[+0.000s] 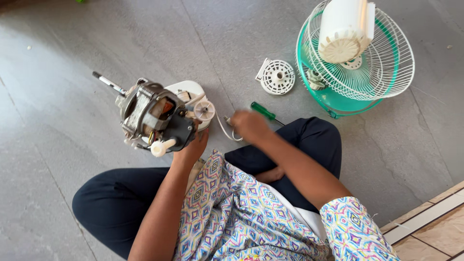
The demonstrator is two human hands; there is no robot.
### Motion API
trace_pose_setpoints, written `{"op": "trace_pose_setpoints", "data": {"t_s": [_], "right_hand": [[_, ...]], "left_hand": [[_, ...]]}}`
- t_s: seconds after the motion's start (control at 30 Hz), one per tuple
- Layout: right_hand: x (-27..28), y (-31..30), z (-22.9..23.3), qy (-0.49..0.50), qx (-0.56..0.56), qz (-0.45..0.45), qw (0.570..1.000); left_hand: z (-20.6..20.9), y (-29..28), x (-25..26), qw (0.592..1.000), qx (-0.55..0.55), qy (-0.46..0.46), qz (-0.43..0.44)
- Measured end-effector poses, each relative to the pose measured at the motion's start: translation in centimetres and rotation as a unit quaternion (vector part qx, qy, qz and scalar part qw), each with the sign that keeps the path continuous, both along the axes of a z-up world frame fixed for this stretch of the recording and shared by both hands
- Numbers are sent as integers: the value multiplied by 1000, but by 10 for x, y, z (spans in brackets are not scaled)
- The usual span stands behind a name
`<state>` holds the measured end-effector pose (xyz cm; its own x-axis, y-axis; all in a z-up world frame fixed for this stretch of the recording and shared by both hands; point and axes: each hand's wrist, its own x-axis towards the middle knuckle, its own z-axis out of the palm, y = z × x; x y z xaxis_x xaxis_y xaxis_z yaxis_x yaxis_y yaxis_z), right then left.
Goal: The person disassembles a fan motor housing, inspects the internal wiring and components, and uses a screwdriver to adjust connections. The person handles the motor, housing, and fan parts while seated on the floor.
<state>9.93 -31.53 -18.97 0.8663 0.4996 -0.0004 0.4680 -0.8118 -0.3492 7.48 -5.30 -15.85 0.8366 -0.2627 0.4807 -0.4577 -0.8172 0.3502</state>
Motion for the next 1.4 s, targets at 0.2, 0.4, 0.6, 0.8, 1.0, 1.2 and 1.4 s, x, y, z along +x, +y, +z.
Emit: {"op": "trace_pose_setpoints", "data": {"t_s": [0.2, 0.4, 0.6, 0.8, 1.0, 1.2, 1.4], "right_hand": [[-17, 25, -31, -108, -175, 53, 977], [-15, 27, -32, -105, -195, 75, 972], [-7, 14, -7, 21, -94, 25, 995], [60, -99, 6, 38, -73, -167, 983], [89, -151, 16, -51, -27, -325, 944], [65, -108, 52, -103, 48, -331, 937], [25, -36, 42, 42, -49, -186, 980]], "left_hand": [[-8, 4, -2, 988, 135, -72, -23], [-19, 5, -3, 986, 150, -73, -25], [-26, 7, -6, 998, 60, 10, -10], [-26, 4, -3, 999, 42, -8, 0], [-7, -1, 2, 999, -8, 44, -2], [11, -1, 3, 994, -40, 102, 25], [29, -2, 4, 998, -38, 42, 39]]}}
